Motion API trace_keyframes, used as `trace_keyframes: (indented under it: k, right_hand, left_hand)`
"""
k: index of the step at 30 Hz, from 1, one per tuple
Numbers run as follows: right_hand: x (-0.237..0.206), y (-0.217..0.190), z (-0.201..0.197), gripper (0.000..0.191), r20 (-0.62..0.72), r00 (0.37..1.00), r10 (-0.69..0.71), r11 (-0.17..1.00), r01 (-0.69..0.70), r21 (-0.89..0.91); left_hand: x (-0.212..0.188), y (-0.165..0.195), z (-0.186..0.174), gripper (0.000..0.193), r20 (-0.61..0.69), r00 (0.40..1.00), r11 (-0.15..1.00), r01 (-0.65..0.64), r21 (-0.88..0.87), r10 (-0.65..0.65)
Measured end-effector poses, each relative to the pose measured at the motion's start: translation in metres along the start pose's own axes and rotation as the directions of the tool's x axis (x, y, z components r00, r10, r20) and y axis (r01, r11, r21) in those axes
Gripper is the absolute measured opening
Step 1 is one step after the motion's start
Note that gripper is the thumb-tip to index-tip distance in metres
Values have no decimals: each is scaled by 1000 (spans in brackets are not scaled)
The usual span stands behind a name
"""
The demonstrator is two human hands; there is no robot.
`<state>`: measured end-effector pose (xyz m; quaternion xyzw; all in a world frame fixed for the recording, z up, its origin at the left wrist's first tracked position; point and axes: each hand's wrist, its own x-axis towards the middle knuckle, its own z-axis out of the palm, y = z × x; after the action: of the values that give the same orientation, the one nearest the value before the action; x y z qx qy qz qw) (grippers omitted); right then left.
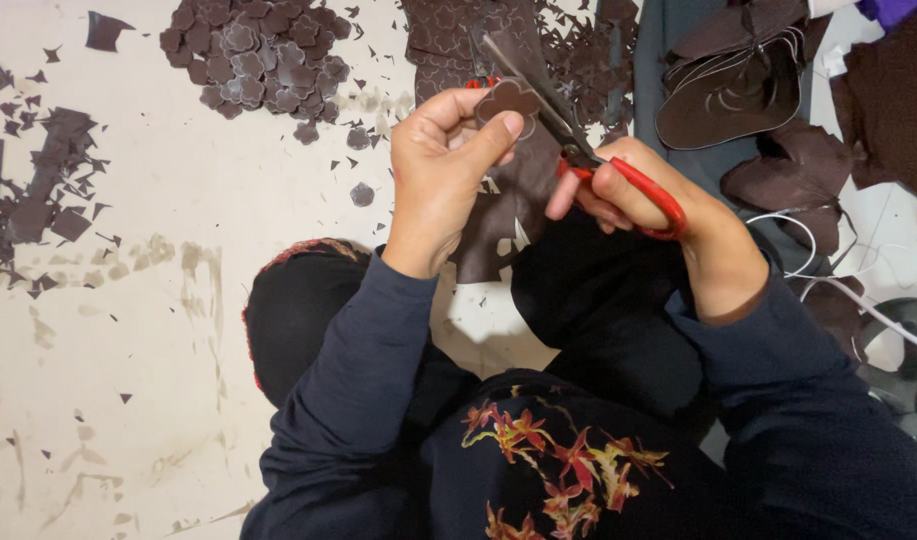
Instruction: The person sits on the floor and uses red-handled scissors to cut flower-shaped pieces from a brown patterned sheet. They repeatedly trim the edges of each shape and place the finished pieces into a growing pile on the floor.
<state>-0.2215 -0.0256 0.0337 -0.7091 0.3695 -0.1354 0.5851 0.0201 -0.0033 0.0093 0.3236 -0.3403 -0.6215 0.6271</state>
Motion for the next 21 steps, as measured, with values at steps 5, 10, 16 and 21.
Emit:
trace_keyframes:
  k: [5,10,16,21]
  right_hand:
    - [-2,2,-7,86,-22,1000,23,995,-25,-100]
    - [-2,-3,-11,67,-27,1000,6,991,-10,-136]
    - [-3,1,-12,47,-47,995,84,981,-91,-171]
    - [-4,3,-13,54,-52,996,75,975,-84,-206]
  left_hand:
    - [3,-2,-4,15,16,1000,1000,-6,19,5]
    - [5,0,-7,13,17,1000,994,4,110,-6]
    - [4,-3,-6,10,25,999,990,16,141,-19]
    - [5,-2,-5,12,30,999,987,16,161,-21]
